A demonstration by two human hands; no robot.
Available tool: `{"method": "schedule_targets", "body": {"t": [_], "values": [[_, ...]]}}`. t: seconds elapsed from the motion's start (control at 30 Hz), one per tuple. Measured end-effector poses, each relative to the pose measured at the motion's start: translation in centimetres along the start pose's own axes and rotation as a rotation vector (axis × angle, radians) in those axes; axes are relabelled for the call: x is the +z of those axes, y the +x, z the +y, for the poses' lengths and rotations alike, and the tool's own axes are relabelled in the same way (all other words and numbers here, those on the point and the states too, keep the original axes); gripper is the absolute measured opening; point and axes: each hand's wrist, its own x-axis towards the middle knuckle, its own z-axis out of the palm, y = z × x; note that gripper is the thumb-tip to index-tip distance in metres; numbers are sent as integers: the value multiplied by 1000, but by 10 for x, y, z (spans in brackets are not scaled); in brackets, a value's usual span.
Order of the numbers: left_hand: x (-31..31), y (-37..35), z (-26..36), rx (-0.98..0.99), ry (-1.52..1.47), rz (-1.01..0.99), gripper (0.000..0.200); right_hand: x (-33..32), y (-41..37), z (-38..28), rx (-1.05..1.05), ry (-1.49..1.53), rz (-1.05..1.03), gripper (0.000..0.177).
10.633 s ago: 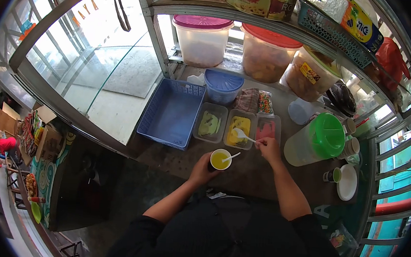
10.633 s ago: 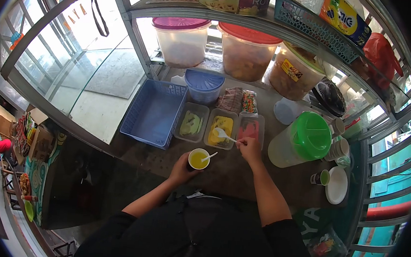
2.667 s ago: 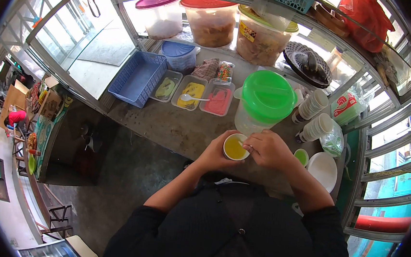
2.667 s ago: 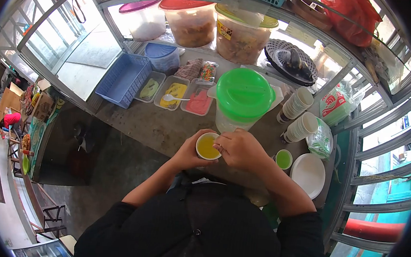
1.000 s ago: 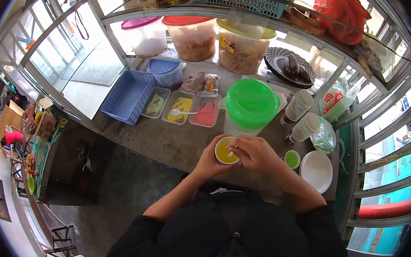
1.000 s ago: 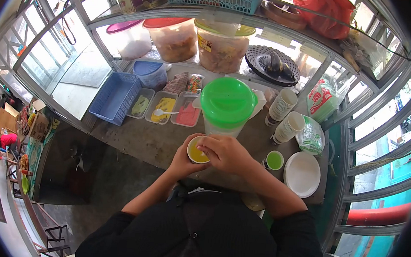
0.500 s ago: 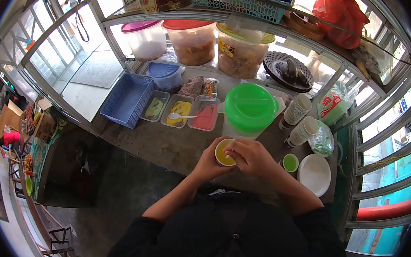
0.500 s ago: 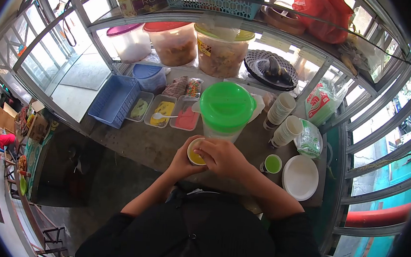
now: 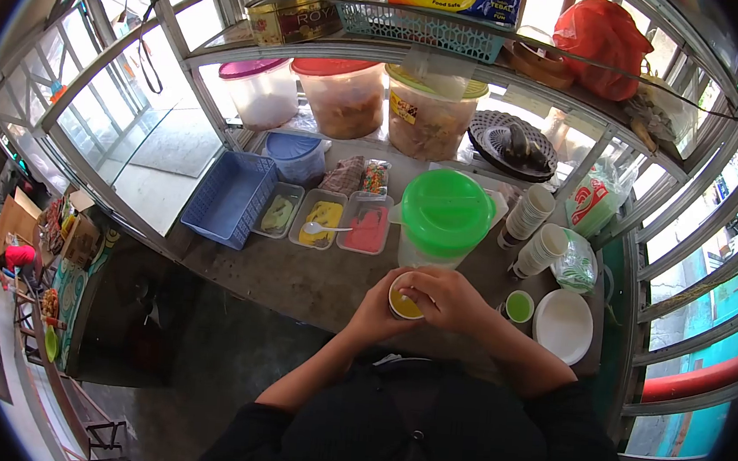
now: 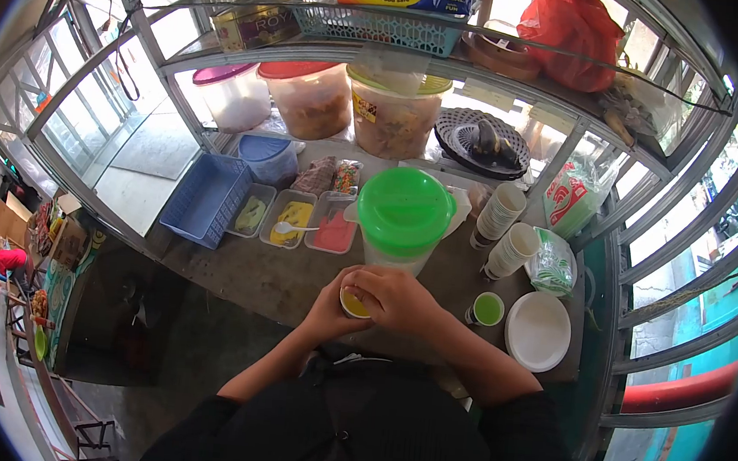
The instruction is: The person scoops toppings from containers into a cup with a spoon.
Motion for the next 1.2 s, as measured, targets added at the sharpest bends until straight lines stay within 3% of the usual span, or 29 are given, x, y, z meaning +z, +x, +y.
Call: {"method": "schedule_targets", "body": {"t": [0.2,0.4,0.7,0.8,1.0,1.1,1.2], "values": [[1,-1,5,-87,2,-44,83,-9,-4,-2,15,-109,34,19],[7,-4,-1,-24,-15,-47,81,2,-18,-4,58,35,45,19],[8,-9,8,-77,-33,-47,80,-8,-29,-21,112,-32,90,19],[5,-13,7,-67,-21,-38,80,4,-30,-24,60,15,127,10],[3,-23,14,-47,-4,39,80,4,-16,-19,-39,-64,136,15],[-7,-26,17,-60,-1,86,79,0,-7,-30,26,-117,88,12],[-18,-30,16,-27,30,153,79,6,-1,-35,-41,-138,50,9]]}}
